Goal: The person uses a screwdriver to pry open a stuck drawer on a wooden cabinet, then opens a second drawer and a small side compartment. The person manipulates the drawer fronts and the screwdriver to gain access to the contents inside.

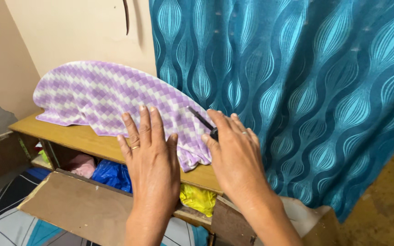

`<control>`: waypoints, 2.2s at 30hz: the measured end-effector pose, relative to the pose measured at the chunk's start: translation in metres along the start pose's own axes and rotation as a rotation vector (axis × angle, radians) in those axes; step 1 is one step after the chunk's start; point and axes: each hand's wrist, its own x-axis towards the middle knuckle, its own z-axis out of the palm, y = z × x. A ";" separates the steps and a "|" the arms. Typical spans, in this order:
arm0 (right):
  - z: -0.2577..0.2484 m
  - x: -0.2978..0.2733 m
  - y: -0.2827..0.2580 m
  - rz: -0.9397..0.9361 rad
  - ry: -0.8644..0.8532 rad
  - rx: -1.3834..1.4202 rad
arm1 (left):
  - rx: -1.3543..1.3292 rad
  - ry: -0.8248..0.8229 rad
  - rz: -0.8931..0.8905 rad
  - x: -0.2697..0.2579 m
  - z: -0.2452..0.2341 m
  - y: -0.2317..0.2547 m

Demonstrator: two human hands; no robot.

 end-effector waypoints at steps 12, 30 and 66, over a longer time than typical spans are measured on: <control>0.009 -0.018 -0.020 -0.065 -0.037 0.151 | 0.164 0.066 -0.017 -0.025 -0.051 -0.008; -0.038 -0.117 -0.021 -0.160 -0.124 0.297 | 0.375 0.086 -0.249 -0.136 -0.137 0.069; -0.061 -0.265 -0.173 0.091 -0.031 0.059 | 0.087 0.027 -0.142 -0.202 -0.286 -0.029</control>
